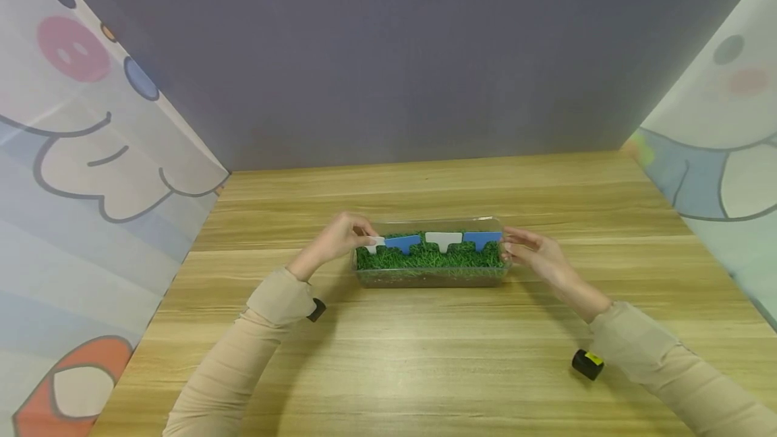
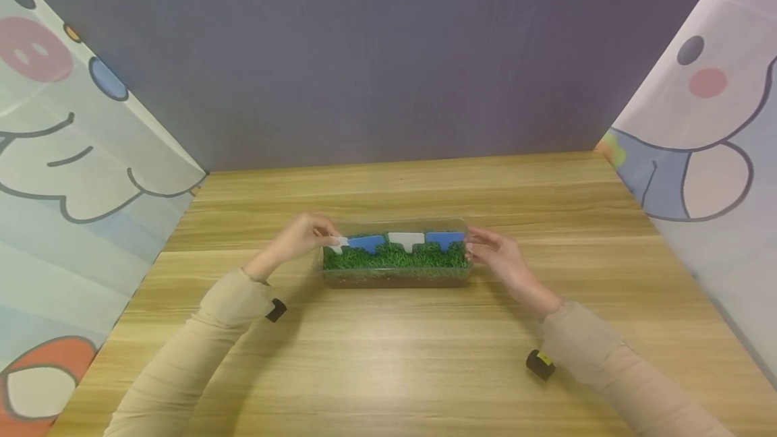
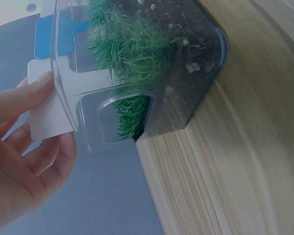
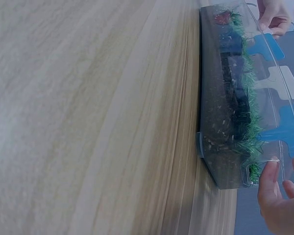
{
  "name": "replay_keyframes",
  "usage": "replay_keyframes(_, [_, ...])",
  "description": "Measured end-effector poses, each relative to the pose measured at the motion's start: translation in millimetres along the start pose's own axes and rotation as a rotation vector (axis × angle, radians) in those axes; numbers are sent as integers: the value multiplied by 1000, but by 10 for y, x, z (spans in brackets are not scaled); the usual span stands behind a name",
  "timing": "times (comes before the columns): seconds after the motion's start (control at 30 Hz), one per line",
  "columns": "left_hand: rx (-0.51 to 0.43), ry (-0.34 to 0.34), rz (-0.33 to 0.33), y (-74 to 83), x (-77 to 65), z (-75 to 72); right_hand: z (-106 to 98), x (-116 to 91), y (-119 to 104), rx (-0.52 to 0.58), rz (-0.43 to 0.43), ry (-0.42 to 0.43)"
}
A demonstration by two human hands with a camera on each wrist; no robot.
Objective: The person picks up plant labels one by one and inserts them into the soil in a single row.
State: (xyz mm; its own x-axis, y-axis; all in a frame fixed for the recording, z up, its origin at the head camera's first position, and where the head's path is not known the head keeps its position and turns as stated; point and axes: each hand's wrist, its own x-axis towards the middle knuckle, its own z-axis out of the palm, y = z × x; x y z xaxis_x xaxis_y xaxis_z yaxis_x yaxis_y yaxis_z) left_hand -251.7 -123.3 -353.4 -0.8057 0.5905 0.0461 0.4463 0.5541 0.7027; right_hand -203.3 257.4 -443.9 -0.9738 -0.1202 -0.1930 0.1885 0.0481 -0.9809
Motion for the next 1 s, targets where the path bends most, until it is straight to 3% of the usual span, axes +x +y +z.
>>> replay_keyframes(0.5, [-5, 11, -9, -40, -2, 17, 33, -70, -118, -21, -55, -46])
replay_keyframes(0.8, [-33, 5, -9, -69, -11, 17, 22, -34, -35, -22, -11, -8])
replay_keyframes(1.0, [-27, 6, -4, -84, -22, 12, 19, -44, -72, -20, -20, -27])
